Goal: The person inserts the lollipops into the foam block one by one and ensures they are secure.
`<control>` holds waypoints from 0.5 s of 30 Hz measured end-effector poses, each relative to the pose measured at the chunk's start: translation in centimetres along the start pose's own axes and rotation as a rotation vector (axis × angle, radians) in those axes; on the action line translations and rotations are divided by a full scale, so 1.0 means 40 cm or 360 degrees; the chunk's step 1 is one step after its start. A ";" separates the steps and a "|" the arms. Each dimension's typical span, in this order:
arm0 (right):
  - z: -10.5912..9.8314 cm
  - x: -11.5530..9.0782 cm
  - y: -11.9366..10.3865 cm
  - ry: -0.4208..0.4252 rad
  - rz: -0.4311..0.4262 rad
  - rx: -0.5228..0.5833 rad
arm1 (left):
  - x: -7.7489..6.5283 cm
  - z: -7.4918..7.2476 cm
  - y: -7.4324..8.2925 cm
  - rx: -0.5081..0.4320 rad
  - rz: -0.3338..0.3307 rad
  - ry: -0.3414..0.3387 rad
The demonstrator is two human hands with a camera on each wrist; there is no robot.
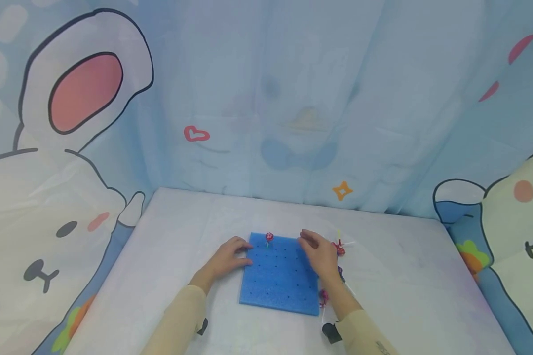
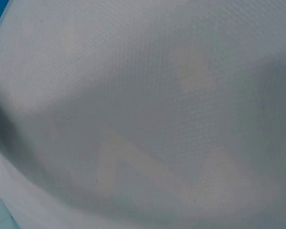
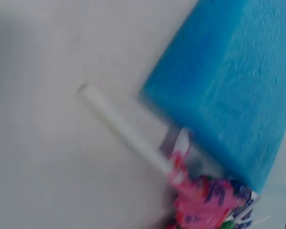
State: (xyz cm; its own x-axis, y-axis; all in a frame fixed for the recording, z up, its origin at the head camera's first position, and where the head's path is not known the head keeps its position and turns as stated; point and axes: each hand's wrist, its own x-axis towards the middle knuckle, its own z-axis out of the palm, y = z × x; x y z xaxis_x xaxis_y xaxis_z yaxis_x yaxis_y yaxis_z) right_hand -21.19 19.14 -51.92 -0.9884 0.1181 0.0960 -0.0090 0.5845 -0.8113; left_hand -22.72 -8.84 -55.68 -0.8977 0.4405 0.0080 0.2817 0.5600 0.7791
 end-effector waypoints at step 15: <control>-0.105 -0.017 0.077 0.0115 0.0156 -0.0138 | -0.003 -0.002 0.000 0.0013 0.0018 0.0004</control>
State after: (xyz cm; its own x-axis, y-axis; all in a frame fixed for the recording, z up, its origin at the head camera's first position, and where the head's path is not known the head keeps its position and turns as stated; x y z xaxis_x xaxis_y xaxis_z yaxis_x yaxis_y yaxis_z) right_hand -19.91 24.22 -52.04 -0.9703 0.2338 0.0623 0.1036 0.6343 -0.7661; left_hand -22.65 -8.95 -55.65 -0.8953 0.4451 0.0183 0.2946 0.5609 0.7737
